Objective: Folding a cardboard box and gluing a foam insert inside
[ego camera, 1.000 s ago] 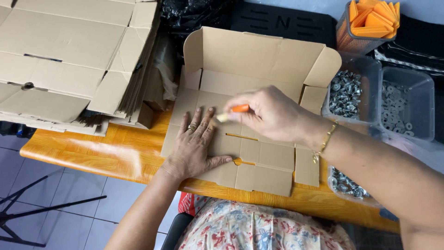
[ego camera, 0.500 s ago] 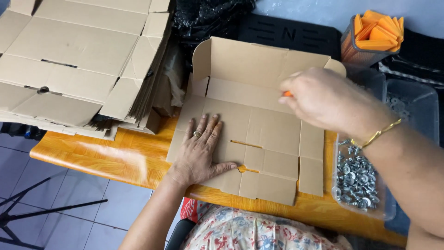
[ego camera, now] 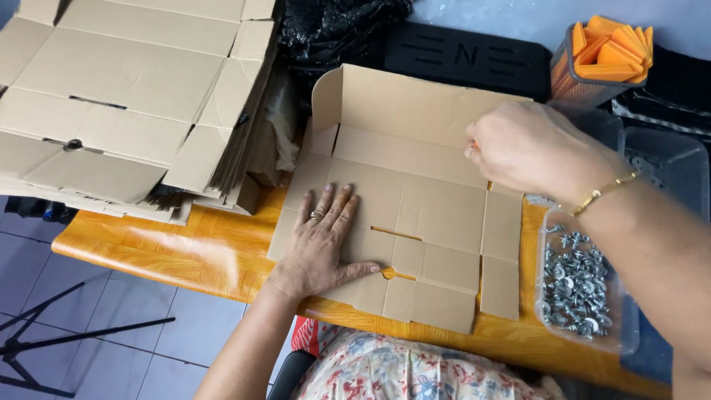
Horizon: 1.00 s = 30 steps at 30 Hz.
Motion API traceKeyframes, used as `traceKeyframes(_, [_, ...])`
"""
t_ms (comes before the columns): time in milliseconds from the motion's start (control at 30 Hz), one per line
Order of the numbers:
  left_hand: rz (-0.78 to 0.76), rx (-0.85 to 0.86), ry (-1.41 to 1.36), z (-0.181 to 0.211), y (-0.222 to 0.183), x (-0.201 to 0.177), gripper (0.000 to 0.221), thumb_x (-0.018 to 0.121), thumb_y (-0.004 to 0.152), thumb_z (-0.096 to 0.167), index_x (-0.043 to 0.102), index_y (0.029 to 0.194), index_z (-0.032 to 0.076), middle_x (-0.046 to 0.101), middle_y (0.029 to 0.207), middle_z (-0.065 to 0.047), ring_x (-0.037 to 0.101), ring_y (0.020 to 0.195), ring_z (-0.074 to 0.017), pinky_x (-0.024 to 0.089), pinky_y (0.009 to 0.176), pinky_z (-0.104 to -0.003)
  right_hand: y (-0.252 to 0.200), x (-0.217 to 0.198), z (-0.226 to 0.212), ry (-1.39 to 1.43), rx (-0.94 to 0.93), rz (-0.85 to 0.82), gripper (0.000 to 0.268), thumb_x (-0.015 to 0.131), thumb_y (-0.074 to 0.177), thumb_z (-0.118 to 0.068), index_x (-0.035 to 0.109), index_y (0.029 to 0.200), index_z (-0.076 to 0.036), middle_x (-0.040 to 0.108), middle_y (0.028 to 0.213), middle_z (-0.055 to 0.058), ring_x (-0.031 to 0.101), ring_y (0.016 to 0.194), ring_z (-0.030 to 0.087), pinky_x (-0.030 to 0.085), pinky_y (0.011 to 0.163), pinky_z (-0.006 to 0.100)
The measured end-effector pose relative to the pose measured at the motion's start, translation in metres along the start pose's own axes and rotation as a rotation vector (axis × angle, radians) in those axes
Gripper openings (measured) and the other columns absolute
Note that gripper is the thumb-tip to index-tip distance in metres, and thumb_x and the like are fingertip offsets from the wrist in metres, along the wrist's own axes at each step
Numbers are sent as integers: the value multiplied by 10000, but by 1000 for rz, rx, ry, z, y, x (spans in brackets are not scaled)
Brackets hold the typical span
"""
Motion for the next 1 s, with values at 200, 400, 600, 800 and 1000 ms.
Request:
traceKeyframes(200, [-16, 6, 5, 0, -1, 3, 1230, 663, 742, 870, 317, 1579, 38, 279, 1673, -174, 217, 1543, -412, 121, 1247, -628, 11, 4, -52, 316, -281, 207, 165, 616, 970, -265, 722, 1047, -166, 734, 1004, 75, 694, 993, 332, 556, 800, 449])
traceKeyframes(400, [-13, -11, -2, -1, 0, 0, 1234, 658, 738, 875, 315, 1581, 42, 281, 1671, -174, 211, 1544, -410, 112, 1250, -625, 26, 21, -38, 41, -46, 78, 248, 528, 947, -347, 694, 884, -173, 731, 928, 44, 725, 932, 310, 584, 773, 461])
traceKeyframes(600, [8, -11, -23, -2, 1, 2, 1237, 651, 728, 884, 323, 1578, 47, 280, 1673, -168, 204, 1551, -391, 95, 1260, -605, 37, 33, -82, 273, -315, 286, 221, 562, 1003, -230, 715, 1089, -97, 736, 1104, 112, 714, 1013, 330, 575, 865, 431])
traceKeyframes(800, [315, -51, -544, -28, -11, -4, 808, 415, 991, 555, 295, 1525, -40, 299, 1619, -310, 298, 1497, -463, 170, 1259, -563, 22, 38, -101, 725, -328, 184, 196, 632, 961, -153, 708, 1128, -83, 764, 935, 142, 742, 899, 302, 596, 787, 405])
traceKeyframes(1000, [503, -5, -572, -37, -17, -6, 656, 234, 1065, 492, 335, 1505, 17, 301, 1614, -268, 290, 1515, -455, 268, 1235, -517, 26, 20, -69, 429, -353, 366, 86, 677, 957, -159, 711, 956, -81, 720, 841, 140, 722, 803, 346, 560, 682, 413])
Point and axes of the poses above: each hand's wrist, its own y-axis towards the middle knuckle, its own x-axis out of the palm, z = x × y, the point moved 4 cm from there along y, towards the middle knuckle
